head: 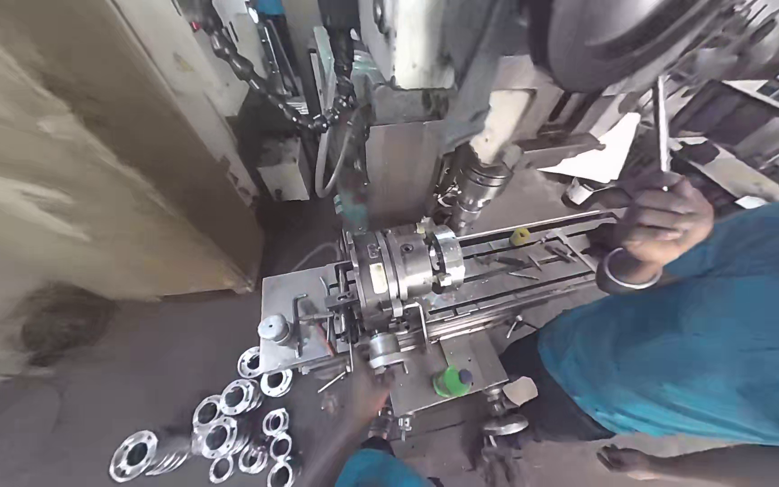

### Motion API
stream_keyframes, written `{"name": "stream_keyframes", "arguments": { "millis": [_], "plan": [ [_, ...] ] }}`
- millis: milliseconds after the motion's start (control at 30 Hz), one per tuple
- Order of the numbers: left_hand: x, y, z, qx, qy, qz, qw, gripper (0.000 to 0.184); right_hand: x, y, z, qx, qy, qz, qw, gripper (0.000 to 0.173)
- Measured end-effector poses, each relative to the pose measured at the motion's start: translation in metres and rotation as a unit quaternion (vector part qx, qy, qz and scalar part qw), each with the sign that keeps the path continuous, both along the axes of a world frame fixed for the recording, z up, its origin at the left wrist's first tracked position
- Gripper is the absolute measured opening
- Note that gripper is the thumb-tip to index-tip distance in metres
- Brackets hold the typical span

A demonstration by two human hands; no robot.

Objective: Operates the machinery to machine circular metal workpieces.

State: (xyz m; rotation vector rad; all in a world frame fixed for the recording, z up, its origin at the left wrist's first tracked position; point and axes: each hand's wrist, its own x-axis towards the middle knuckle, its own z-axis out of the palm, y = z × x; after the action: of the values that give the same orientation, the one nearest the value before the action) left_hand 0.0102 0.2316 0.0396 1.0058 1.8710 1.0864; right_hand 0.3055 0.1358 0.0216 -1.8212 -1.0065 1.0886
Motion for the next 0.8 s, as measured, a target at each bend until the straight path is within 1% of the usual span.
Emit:
{"name": "stream_keyframes", "arguments": {
  "millis": [33, 67, 100, 133, 167, 200, 233, 267, 300, 333, 367, 433, 467, 500, 533, 600, 633, 667, 700, 733, 767, 800],
  "plan": [
    [0.001, 0.003, -0.003, -0.002, 0.009, -0.001, 1.000, 0.094, -0.017, 0.028, 0.020, 0.088, -0.022, 0.053, 0.994, 0.021],
    [0.003, 0.003, -0.002, -0.008, 0.003, -0.005, 1.000, 0.094, -0.035, 0.057, 0.040, 0.155, -0.051, 0.090, 0.983, 0.023],
    [0.003, 0.000, 0.000, -0.020, -0.009, -0.007, 1.000, 0.093, -0.056, 0.084, 0.058, 0.195, -0.090, 0.111, 0.970, 0.026],
    [0.003, -0.003, 0.004, -0.038, -0.017, -0.005, 0.999, 0.092, -0.078, 0.111, 0.074, 0.204, -0.118, 0.131, 0.963, 0.033],
    [0.002, -0.004, 0.008, -0.052, -0.018, -0.003, 0.998, 0.090, -0.100, 0.140, 0.087, 0.186, -0.128, 0.153, 0.962, 0.040],
    [0.002, -0.002, 0.010, -0.053, -0.020, 0.001, 0.998, 0.088, -0.122, 0.167, 0.096, 0.154, -0.129, 0.173, 0.964, 0.041],
    [0.001, -0.001, 0.010, -0.052, -0.017, 0.003, 0.998, 0.086, -0.142, 0.192, 0.100, 0.120, -0.118, 0.182, 0.969, 0.038],
    [0.002, 0.000, 0.009, -0.050, -0.014, 0.003, 0.999, 0.085, -0.160, 0.213, 0.101, 0.087, -0.095, 0.180, 0.975, 0.036],
    [0.003, 0.001, 0.007, -0.048, -0.012, 0.006, 0.999, 0.084, -0.176, 0.228, 0.096, 0.060, -0.060, 0.168, 0.982, 0.040],
    [0.004, 0.001, 0.006, -0.054, -0.008, 0.008, 0.999, 0.084, -0.188, 0.238, 0.091, 0.037, -0.052, 0.155, 0.986, 0.045],
    [0.004, 0.001, 0.006, -0.061, -0.002, 0.010, 0.998, 0.085, -0.195, 0.241, 0.089, 0.028, -0.076, 0.144, 0.986, 0.047],
    [0.004, 0.002, 0.002, -0.062, -0.003, 0.014, 0.998, 0.084, -0.199, 0.241, 0.083, 0.054, -0.122, 0.127, 0.983, 0.044],
    [0.003, -0.001, 0.001, -0.053, -0.014, 0.018, 0.998, 0.082, -0.200, 0.239, 0.078, 0.069, -0.126, 0.125, 0.982, 0.042],
    [0.004, 0.001, 0.001, -0.043, -0.024, 0.025, 0.998, 0.080, -0.200, 0.239, 0.073, 0.092, -0.121, 0.126, 0.980, 0.040],
    [0.005, 0.003, 0.000, -0.035, -0.030, 0.030, 0.998, 0.078, -0.198, 0.240, 0.064, 0.135, -0.111, 0.127, 0.976, 0.040],
    [0.004, -0.003, -0.005, -0.039, -0.029, 0.025, 0.998, 0.080, -0.195, 0.241, 0.035, 0.260, -0.082, 0.113, 0.955, 0.040],
    [0.001, -0.004, -0.010, -0.057, -0.016, 0.019, 0.998, 0.082, -0.194, 0.244, 0.033, 0.292, -0.062, 0.089, 0.950, 0.040],
    [-0.004, 0.001, -0.013, -0.079, 0.000, 0.019, 0.997, 0.083, -0.195, 0.251, 0.042, 0.314, -0.044, 0.062, 0.947, 0.039],
    [-0.008, 0.000, -0.015, -0.116, 0.014, 0.019, 0.993, 0.080, -0.194, 0.253, 0.051, 0.322, -0.041, 0.032, 0.945, 0.038],
    [-0.005, -0.012, -0.009, -0.167, 0.024, 0.011, 0.986, 0.073, -0.185, 0.244, 0.057, 0.314, -0.047, 0.015, 0.948, 0.037],
    [0.002, -0.016, 0.007, -0.214, 0.042, -0.006, 0.976, 0.063, -0.175, 0.240, 0.062, 0.317, -0.047, 0.018, 0.947, 0.038],
    [0.008, -0.007, 0.032, -0.255, 0.044, -0.036, 0.965, 0.054, -0.166, 0.242, 0.067, 0.334, -0.039, 0.037, 0.941, 0.038]
  ]
}}
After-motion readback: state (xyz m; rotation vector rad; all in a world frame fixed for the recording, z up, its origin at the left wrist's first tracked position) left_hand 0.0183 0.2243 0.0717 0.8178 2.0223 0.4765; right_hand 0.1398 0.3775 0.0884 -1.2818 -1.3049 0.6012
